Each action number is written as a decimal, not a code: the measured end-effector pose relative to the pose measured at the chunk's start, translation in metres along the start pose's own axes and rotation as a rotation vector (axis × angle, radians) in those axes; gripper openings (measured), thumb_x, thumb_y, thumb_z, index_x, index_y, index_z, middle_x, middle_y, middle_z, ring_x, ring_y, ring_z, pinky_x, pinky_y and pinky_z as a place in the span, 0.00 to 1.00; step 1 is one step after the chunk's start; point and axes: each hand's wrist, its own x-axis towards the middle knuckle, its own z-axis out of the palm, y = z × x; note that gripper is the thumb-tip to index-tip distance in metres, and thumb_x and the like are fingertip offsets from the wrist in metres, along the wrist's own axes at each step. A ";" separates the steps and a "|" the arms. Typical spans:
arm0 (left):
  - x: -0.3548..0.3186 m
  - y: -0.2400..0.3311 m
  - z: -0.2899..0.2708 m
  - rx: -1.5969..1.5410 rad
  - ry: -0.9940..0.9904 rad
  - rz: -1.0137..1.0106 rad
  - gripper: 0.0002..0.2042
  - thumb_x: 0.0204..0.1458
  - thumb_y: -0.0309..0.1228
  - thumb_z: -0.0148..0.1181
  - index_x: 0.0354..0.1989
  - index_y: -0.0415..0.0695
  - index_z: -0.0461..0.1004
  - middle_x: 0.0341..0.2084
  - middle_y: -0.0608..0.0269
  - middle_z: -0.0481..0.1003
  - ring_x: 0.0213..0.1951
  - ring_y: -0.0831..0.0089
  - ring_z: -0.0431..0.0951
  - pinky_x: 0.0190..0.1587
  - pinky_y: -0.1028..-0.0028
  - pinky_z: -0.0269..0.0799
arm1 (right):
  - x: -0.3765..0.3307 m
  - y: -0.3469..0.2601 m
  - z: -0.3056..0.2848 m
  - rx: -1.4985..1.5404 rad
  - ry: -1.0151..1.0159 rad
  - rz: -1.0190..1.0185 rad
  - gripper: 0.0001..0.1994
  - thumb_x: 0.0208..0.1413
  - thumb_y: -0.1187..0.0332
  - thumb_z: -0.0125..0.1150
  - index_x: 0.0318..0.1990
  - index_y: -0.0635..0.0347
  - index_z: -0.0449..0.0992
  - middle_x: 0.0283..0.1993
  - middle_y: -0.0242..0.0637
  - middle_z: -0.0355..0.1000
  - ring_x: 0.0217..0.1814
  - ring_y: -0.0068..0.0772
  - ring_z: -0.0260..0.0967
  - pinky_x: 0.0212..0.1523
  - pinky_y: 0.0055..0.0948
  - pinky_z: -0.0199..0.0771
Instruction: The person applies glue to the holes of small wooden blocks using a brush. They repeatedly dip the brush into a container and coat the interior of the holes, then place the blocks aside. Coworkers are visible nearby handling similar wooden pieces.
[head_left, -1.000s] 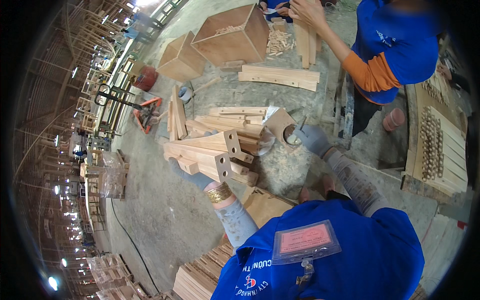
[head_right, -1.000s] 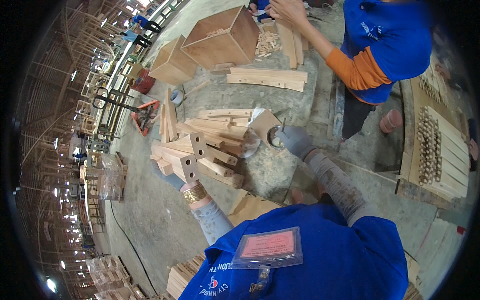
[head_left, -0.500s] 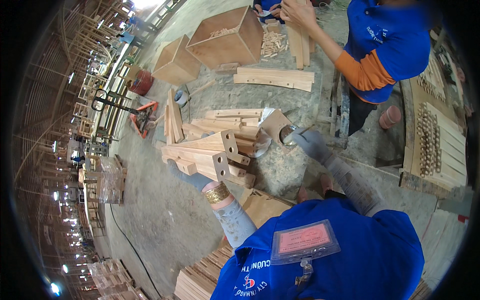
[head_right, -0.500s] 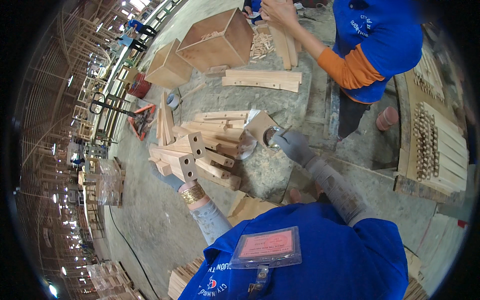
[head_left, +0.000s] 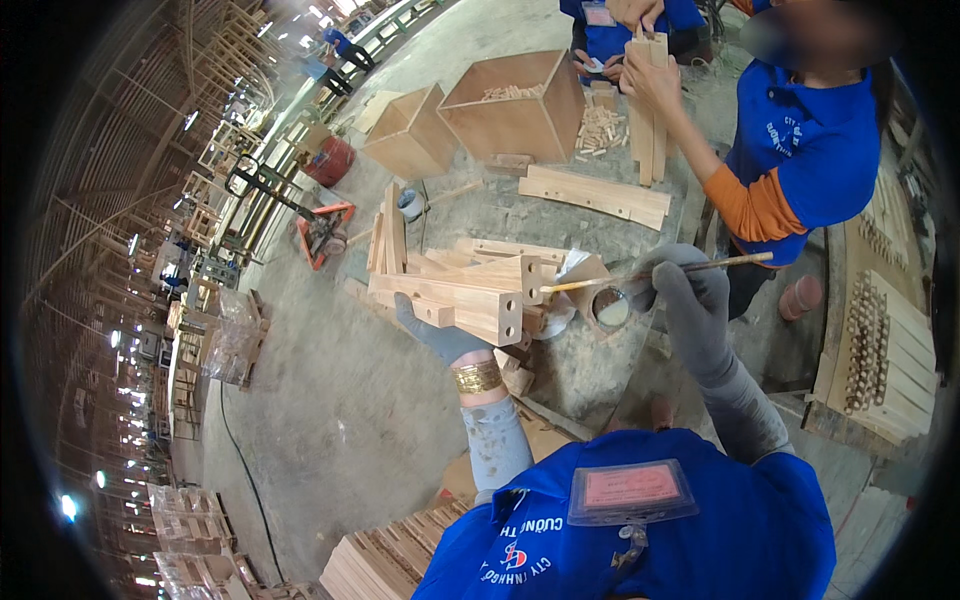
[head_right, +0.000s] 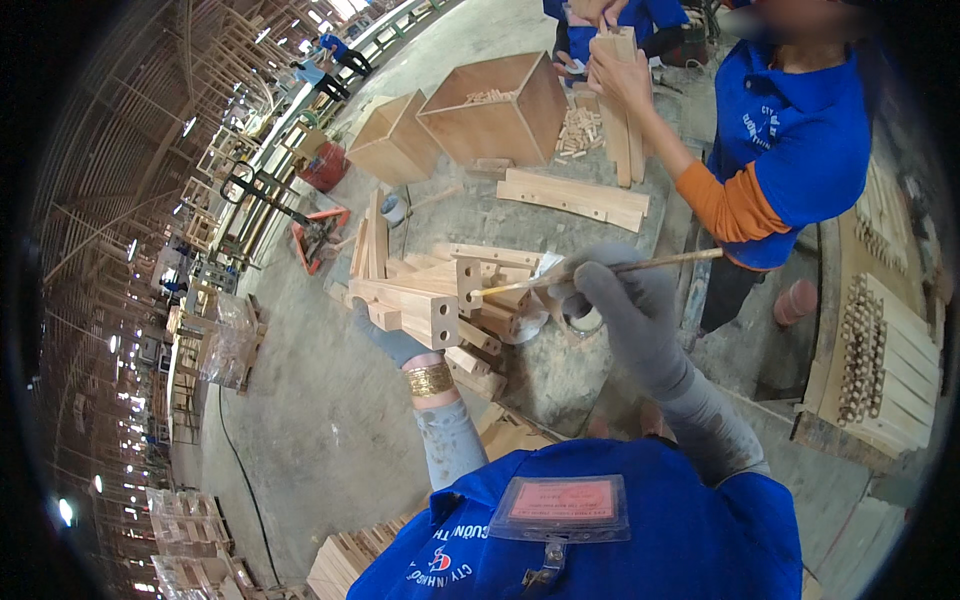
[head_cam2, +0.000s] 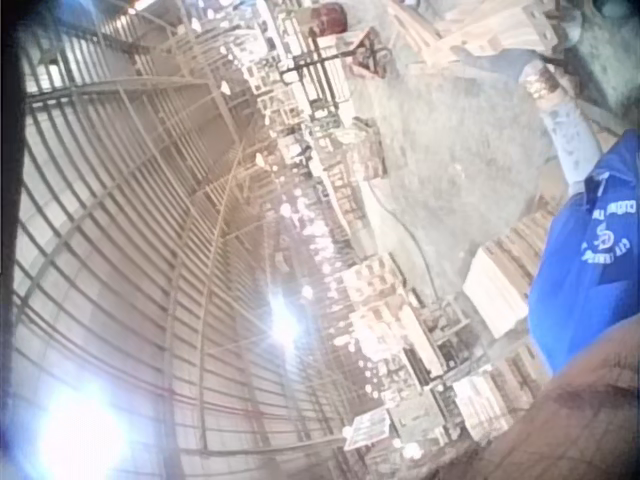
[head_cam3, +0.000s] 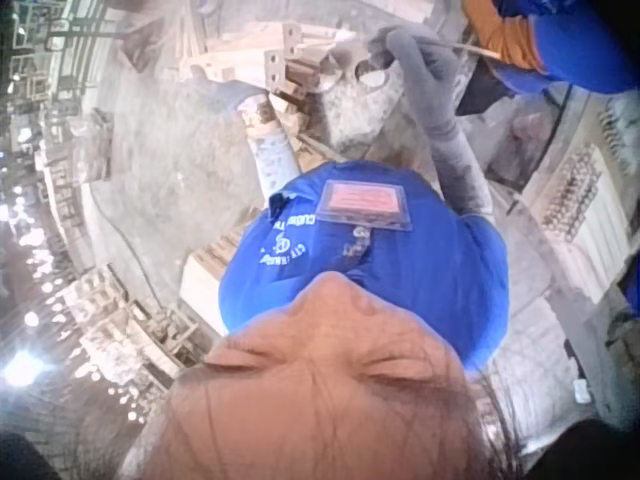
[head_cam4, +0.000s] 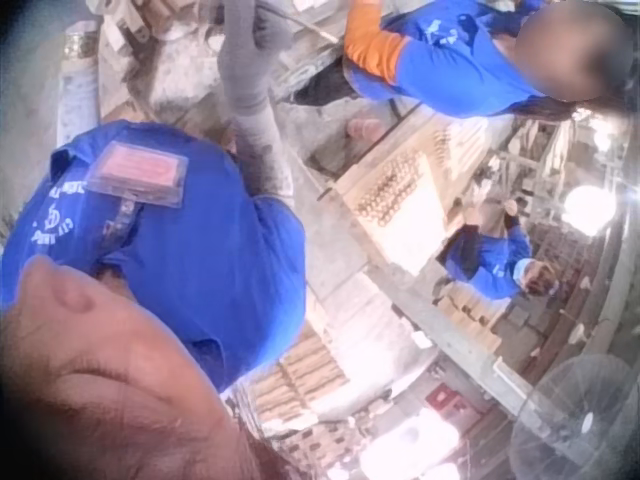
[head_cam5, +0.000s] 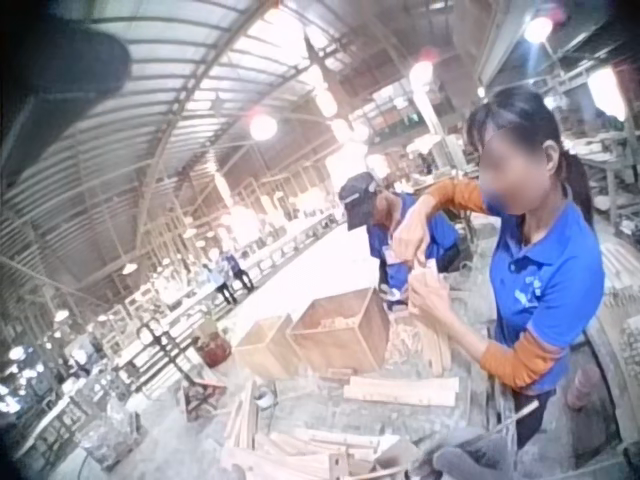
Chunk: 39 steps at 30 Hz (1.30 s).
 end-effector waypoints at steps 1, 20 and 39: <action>0.000 0.000 0.000 -0.005 -0.002 -0.001 0.33 0.53 0.57 0.42 0.61 0.46 0.54 0.56 0.53 0.61 0.56 0.58 0.63 0.56 0.59 0.63 | 0.000 -0.006 0.005 -0.017 -0.015 -0.022 0.09 0.59 0.72 0.49 0.36 0.69 0.74 0.29 0.35 0.72 0.27 0.19 0.65 0.27 0.19 0.66; -0.005 0.002 0.008 -0.079 0.043 -0.002 0.33 0.53 0.57 0.43 0.61 0.47 0.55 0.55 0.53 0.61 0.54 0.57 0.64 0.55 0.59 0.63 | 0.002 0.002 0.020 -0.341 -0.121 -0.173 0.05 0.56 0.75 0.55 0.38 0.65 0.72 0.28 0.32 0.72 0.29 0.16 0.67 0.28 0.19 0.67; 0.004 -0.008 0.008 -0.062 0.007 -0.018 0.37 0.49 0.59 0.45 0.64 0.51 0.50 0.58 0.55 0.57 0.58 0.55 0.60 0.58 0.56 0.60 | 0.004 -0.002 0.009 -0.118 0.058 -0.062 0.13 0.58 0.75 0.47 0.26 0.74 0.73 0.24 0.35 0.69 0.21 0.19 0.64 0.22 0.19 0.63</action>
